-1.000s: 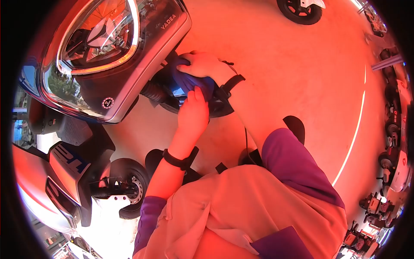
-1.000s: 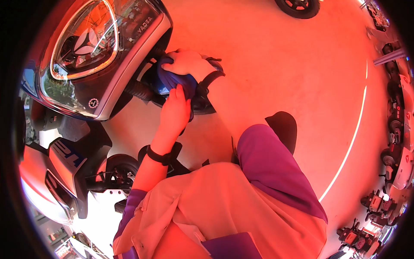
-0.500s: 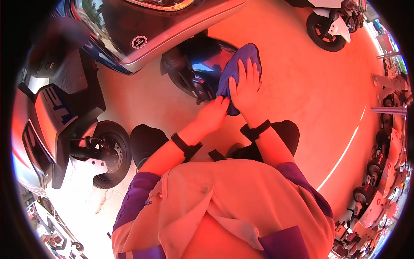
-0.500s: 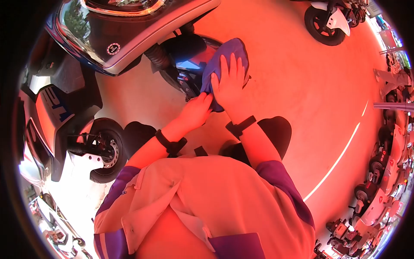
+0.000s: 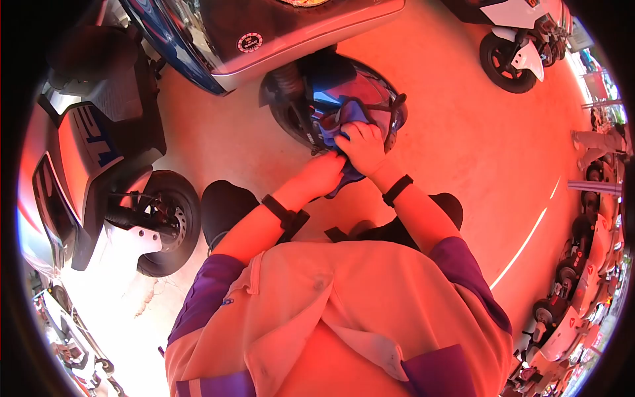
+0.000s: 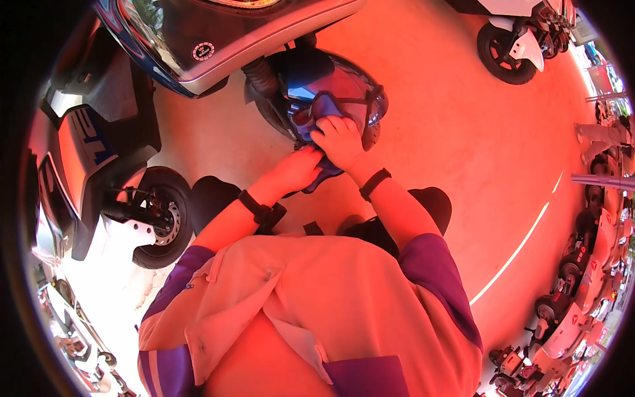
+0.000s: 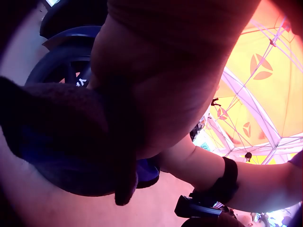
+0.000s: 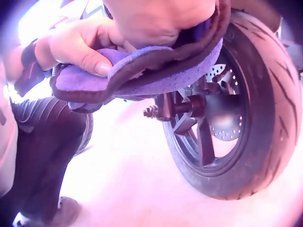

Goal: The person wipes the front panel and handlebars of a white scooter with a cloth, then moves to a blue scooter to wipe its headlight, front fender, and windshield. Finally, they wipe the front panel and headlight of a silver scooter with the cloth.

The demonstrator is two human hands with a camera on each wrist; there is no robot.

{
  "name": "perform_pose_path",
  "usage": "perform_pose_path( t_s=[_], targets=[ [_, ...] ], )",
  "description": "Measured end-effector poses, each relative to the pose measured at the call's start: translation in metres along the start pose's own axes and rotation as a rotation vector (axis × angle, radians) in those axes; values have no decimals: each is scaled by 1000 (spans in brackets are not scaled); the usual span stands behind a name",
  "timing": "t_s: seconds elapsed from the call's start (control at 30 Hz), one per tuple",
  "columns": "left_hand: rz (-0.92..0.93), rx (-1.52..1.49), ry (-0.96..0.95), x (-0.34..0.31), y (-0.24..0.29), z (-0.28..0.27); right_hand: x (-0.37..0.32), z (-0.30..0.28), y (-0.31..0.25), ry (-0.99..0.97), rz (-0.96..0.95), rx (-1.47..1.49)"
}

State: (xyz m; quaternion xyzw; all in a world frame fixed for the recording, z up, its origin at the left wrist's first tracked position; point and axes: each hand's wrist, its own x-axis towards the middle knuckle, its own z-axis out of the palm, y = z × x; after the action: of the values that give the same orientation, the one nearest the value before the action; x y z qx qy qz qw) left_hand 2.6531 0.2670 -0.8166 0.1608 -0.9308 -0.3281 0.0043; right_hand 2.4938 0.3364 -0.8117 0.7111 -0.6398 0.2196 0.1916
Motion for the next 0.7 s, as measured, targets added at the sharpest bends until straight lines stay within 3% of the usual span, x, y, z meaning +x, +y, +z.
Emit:
perform_pose_path(
  t_s=[0.13,0.2,0.27,0.37,0.4,0.5,0.6,0.7],
  targets=[
    [-35,50,-57,0,-6,2,-1,3,-7,-79,-34,-20],
    [-63,90,-140,-8,-7,-11,-11,6,1,-209,-121,48],
    [22,23,-58,-18,3,-26,-8,0,10,-304,-157,73],
    [68,-74,233,-11,32,-51,39,-31,17,72,-13,17],
    [68,-110,350,-9,43,-55,57,-43,18,142,45,28],
    [105,-75,429,2,53,-60,74,-47,27,234,163,23],
    [57,-47,238,0,44,-45,51,-27,21,238,174,47],
    [77,6,81,-11,16,-16,9,4,5,104,0,29]
  ],
)
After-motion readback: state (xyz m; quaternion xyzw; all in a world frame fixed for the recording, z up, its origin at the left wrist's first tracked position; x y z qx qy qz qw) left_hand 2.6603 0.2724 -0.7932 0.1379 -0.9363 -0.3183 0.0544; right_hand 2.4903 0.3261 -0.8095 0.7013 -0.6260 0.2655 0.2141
